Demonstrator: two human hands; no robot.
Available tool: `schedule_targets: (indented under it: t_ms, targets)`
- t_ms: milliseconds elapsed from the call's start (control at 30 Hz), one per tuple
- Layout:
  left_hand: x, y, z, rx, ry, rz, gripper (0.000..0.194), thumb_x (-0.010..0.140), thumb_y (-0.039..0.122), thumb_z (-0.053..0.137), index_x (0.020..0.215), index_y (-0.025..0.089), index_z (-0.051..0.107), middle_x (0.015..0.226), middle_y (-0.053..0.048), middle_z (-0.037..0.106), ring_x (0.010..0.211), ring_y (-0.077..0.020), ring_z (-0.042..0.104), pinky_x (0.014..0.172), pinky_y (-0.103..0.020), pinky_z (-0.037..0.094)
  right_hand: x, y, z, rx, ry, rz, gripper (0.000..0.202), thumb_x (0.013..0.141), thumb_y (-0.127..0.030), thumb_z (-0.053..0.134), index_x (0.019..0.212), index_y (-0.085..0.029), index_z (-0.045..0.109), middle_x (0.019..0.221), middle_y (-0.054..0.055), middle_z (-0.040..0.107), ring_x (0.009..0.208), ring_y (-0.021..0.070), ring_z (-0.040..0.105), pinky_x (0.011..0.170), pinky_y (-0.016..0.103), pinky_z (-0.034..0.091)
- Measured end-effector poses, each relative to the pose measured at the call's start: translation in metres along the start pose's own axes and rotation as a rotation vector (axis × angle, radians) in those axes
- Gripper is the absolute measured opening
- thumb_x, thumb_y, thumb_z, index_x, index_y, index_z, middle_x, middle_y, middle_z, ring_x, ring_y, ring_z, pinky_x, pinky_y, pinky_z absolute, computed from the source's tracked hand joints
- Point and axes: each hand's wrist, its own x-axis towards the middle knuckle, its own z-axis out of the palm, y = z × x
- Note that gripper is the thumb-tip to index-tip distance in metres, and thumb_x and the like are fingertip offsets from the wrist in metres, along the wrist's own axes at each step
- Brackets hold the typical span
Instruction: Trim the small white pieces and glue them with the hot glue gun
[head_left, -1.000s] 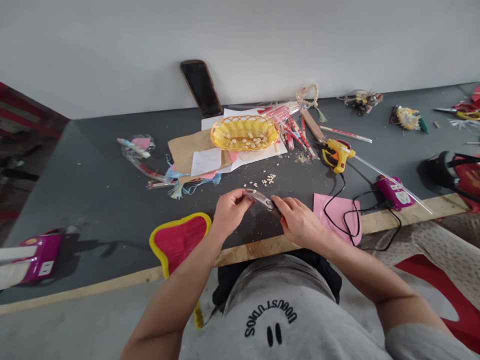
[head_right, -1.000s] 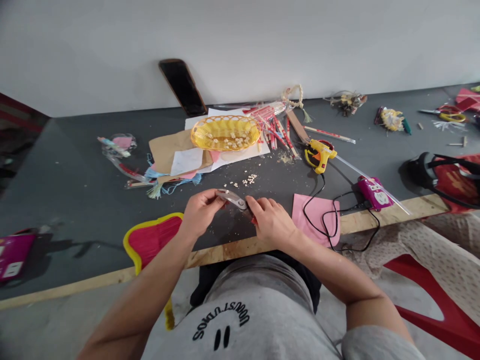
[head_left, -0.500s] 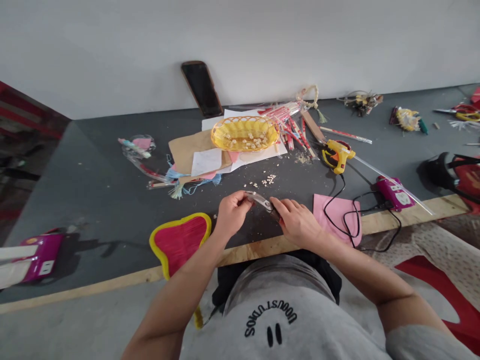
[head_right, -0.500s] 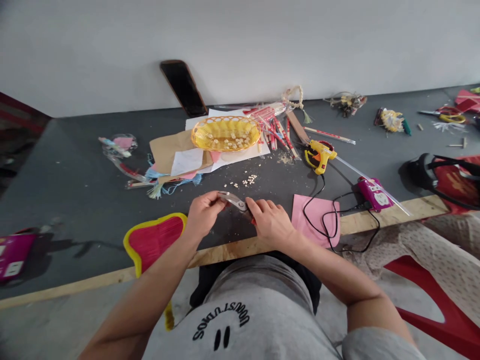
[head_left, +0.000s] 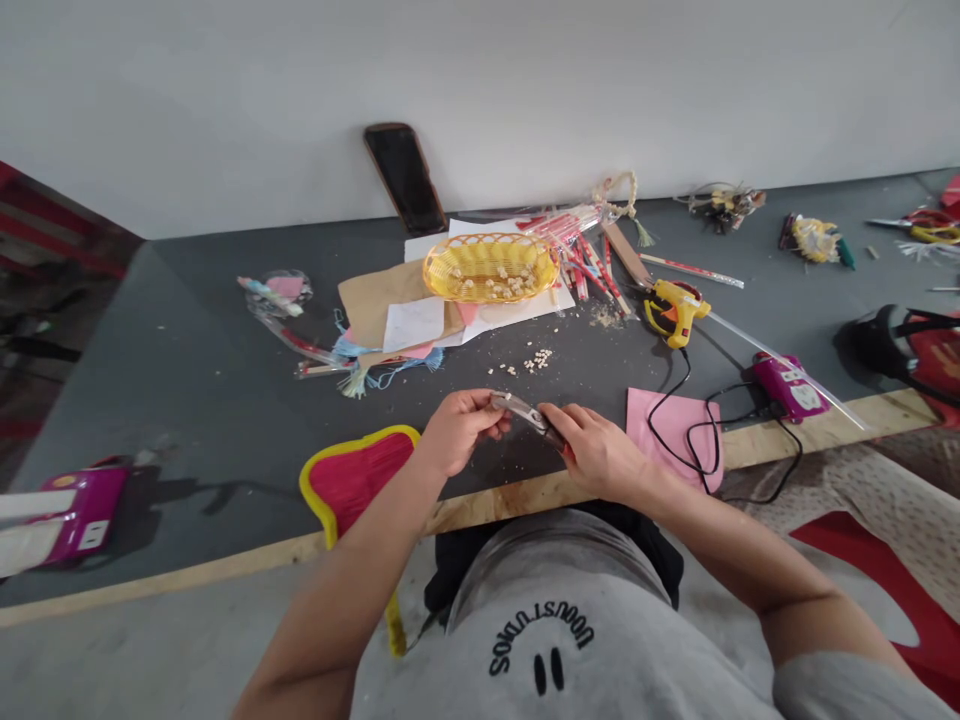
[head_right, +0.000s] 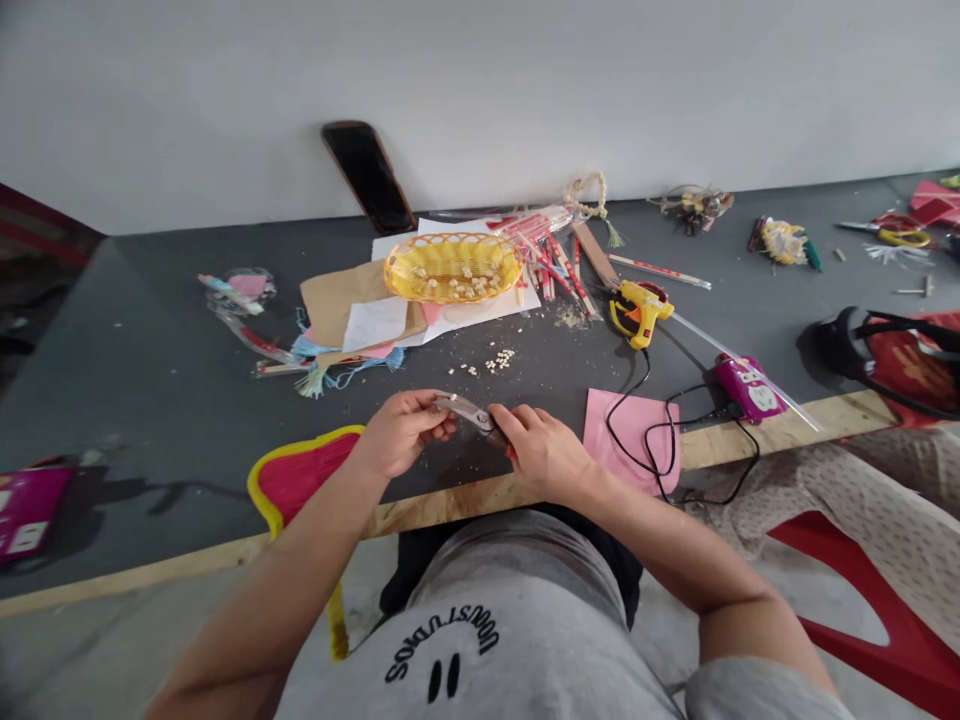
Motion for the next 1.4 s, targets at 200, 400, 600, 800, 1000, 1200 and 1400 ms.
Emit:
schedule_targets:
  t_ms: [200, 400, 600, 800, 1000, 1200, 1400]
  targets:
    - [-0.001, -0.004, 0.005, 0.106, 0.057, 0.150, 0.033, 0.073, 0.048, 0.072, 0.067, 0.016, 0.067, 0.065, -0.002, 0.064, 0.059, -0.0124, 0.053, 0.060, -0.026, 0.042, -0.001, -0.002, 0.002, -0.025, -0.024, 0.124, 0.047, 0.093, -0.017, 0.043, 0.140, -0.017, 0.045, 0.117, 0.012, 0.066, 0.090, 0.0230, 0.069, 0.075, 0.032, 0.052]
    - [0.000, -0.006, 0.003, 0.238, 0.131, 0.178, 0.042, 0.074, 0.056, 0.071, 0.085, 0.016, 0.073, 0.081, -0.005, 0.073, 0.066, -0.0147, 0.058, 0.066, -0.027, 0.047, 0.002, 0.004, -0.003, -0.043, -0.025, 0.197, 0.043, 0.098, -0.026, 0.043, 0.141, -0.018, 0.045, 0.120, 0.011, 0.067, 0.099, 0.0247, 0.069, 0.077, 0.032, 0.052]
    - [0.007, -0.013, 0.003, 0.220, 0.145, 0.158, 0.045, 0.070, 0.057, 0.076, 0.085, 0.015, 0.074, 0.078, -0.005, 0.073, 0.061, -0.0126, 0.056, 0.062, -0.026, 0.046, 0.006, 0.010, 0.001, -0.008, -0.003, 0.172, 0.051, 0.097, -0.019, 0.046, 0.147, -0.016, 0.043, 0.125, 0.013, 0.063, 0.111, 0.0257, 0.062, 0.095, 0.037, 0.051]
    - [0.010, -0.018, -0.002, 0.123, 0.182, 0.135, 0.046, 0.064, 0.058, 0.082, 0.079, 0.015, 0.074, 0.072, -0.003, 0.070, 0.058, -0.0110, 0.054, 0.059, -0.024, 0.043, 0.007, 0.008, 0.003, -0.087, 0.074, 0.149, 0.047, 0.099, -0.023, 0.046, 0.146, -0.021, 0.049, 0.107, 0.011, 0.064, 0.099, 0.0250, 0.063, 0.090, 0.037, 0.052]
    - [0.010, -0.018, 0.000, -0.007, 0.174, 0.088, 0.048, 0.057, 0.055, 0.088, 0.079, 0.014, 0.076, 0.071, -0.003, 0.070, 0.056, -0.0089, 0.054, 0.058, -0.023, 0.042, 0.007, 0.002, -0.009, -0.056, 0.136, 0.232, 0.048, 0.102, -0.027, 0.043, 0.149, -0.019, 0.044, 0.106, 0.010, 0.069, 0.098, 0.0251, 0.066, 0.087, 0.035, 0.052]
    - [0.005, -0.010, 0.004, -0.135, 0.183, 0.074, 0.048, 0.052, 0.050, 0.091, 0.081, 0.015, 0.076, 0.072, -0.002, 0.070, 0.059, -0.0093, 0.057, 0.061, -0.023, 0.046, 0.001, -0.005, -0.009, -0.089, 0.180, 0.168, 0.043, 0.101, -0.025, 0.045, 0.143, -0.016, 0.049, 0.104, 0.011, 0.070, 0.096, 0.0257, 0.066, 0.085, 0.036, 0.052]
    - [-0.001, -0.004, 0.000, -0.078, 0.219, 0.165, 0.038, 0.061, 0.048, 0.086, 0.078, 0.016, 0.074, 0.067, -0.001, 0.067, 0.058, -0.0092, 0.055, 0.061, -0.023, 0.045, -0.004, -0.010, -0.003, -0.118, 0.264, 0.125, 0.020, 0.097, -0.019, 0.051, 0.113, -0.017, 0.064, 0.095, 0.009, 0.072, 0.085, 0.0222, 0.066, 0.075, 0.032, 0.048]
